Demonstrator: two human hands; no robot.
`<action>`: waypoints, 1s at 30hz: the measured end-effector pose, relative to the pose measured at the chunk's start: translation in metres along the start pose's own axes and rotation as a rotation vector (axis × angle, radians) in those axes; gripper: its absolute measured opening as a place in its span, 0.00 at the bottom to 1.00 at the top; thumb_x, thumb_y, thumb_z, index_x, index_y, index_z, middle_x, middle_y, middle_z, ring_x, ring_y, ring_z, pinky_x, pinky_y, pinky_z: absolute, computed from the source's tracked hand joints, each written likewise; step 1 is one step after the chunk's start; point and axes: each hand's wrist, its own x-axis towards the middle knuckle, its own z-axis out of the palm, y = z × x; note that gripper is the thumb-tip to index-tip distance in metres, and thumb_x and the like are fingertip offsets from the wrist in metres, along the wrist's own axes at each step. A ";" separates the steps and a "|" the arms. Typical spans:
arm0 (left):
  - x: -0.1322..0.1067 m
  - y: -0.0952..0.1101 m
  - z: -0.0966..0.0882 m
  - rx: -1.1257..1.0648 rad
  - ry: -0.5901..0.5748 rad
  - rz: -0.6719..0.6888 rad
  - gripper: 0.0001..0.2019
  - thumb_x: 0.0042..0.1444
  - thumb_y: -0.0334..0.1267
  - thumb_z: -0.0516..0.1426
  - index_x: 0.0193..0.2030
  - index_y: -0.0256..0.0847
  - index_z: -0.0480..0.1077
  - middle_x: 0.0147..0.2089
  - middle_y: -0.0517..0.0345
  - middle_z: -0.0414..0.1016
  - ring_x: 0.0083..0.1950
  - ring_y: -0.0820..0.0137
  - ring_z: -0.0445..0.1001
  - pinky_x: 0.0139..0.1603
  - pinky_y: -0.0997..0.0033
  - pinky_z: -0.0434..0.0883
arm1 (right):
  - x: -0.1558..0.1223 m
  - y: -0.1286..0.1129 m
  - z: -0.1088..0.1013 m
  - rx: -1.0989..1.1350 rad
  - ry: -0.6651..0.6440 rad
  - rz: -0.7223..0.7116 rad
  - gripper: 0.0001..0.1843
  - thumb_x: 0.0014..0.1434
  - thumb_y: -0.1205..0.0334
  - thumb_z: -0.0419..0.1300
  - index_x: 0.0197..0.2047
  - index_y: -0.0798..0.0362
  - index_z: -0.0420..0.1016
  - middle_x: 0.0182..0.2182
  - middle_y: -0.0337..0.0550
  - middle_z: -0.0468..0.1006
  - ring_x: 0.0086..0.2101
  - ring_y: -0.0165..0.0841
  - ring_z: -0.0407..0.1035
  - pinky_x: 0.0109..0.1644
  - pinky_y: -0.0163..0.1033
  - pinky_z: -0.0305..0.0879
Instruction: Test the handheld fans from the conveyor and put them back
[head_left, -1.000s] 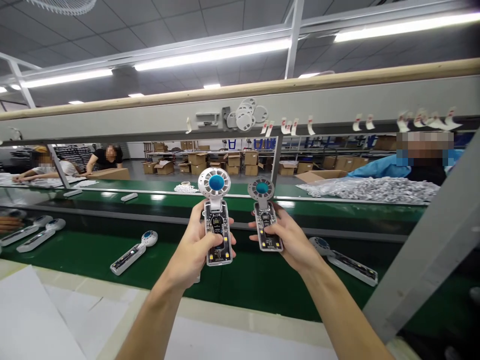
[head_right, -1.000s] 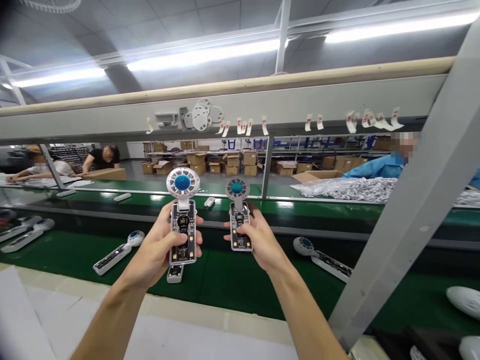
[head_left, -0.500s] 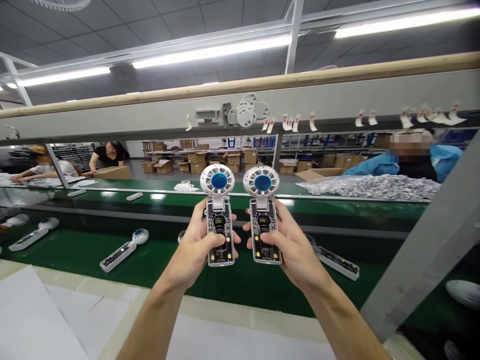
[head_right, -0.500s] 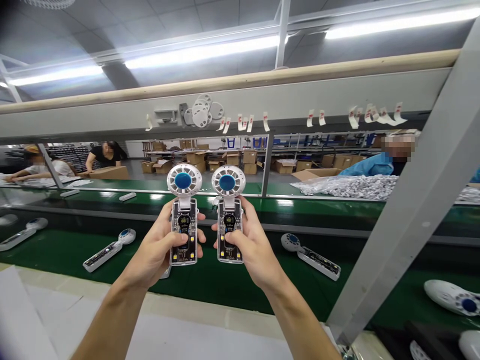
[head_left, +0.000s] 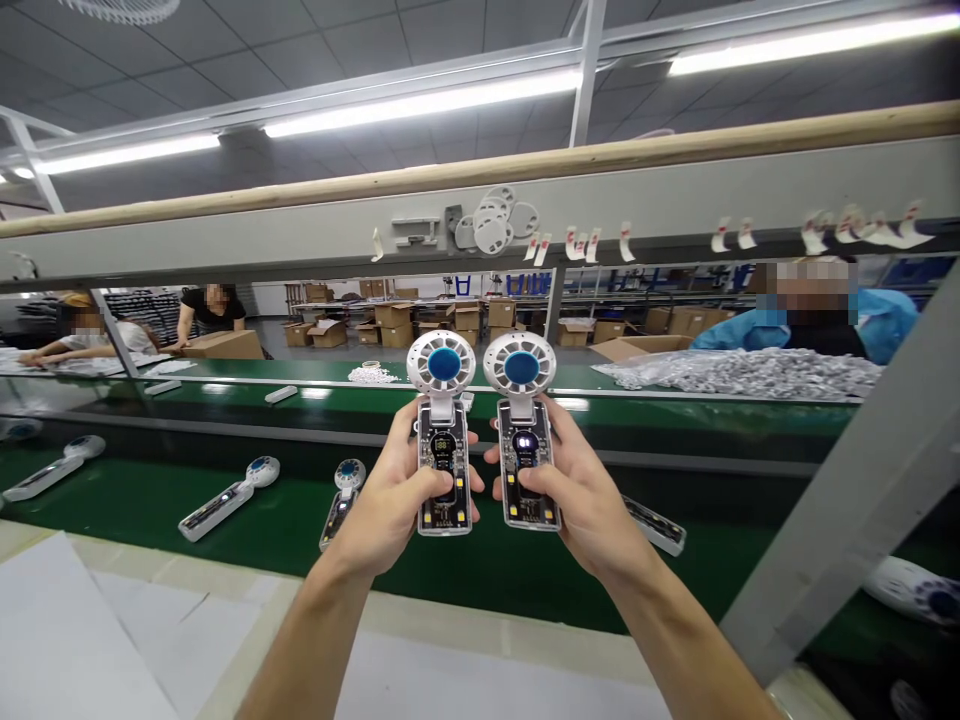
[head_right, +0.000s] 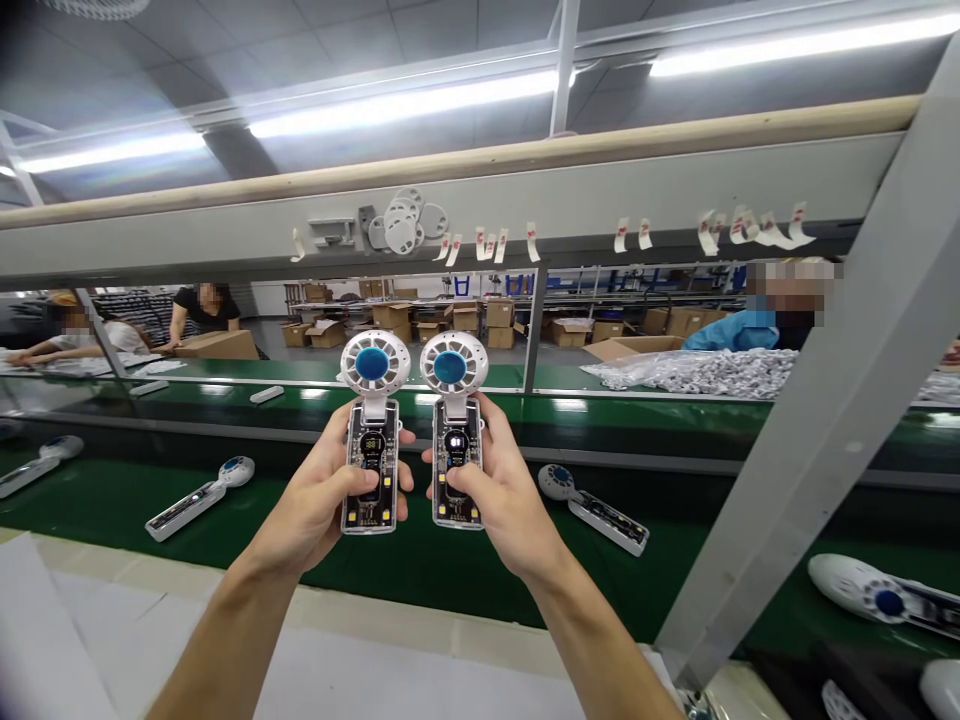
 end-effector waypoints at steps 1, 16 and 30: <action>0.000 0.000 0.000 -0.006 0.005 -0.002 0.33 0.58 0.28 0.57 0.67 0.48 0.49 0.54 0.50 0.74 0.39 0.67 0.78 0.36 0.66 0.79 | 0.000 0.000 0.000 0.000 -0.002 -0.002 0.45 0.55 0.65 0.62 0.71 0.43 0.47 0.41 0.40 0.78 0.31 0.32 0.75 0.35 0.39 0.73; -0.001 0.003 -0.001 -0.053 0.071 -0.062 0.36 0.54 0.30 0.63 0.66 0.48 0.51 0.54 0.49 0.72 0.36 0.67 0.79 0.35 0.66 0.77 | -0.007 -0.010 -0.002 -0.016 -0.052 0.006 0.46 0.52 0.69 0.62 0.71 0.44 0.49 0.42 0.42 0.79 0.33 0.32 0.75 0.34 0.36 0.72; 0.000 0.000 -0.001 -0.020 0.029 -0.037 0.31 0.58 0.30 0.59 0.65 0.47 0.51 0.49 0.52 0.74 0.33 0.68 0.78 0.34 0.65 0.76 | -0.006 -0.010 -0.003 0.002 -0.048 0.001 0.41 0.55 0.66 0.61 0.69 0.47 0.50 0.39 0.43 0.79 0.30 0.33 0.74 0.30 0.36 0.70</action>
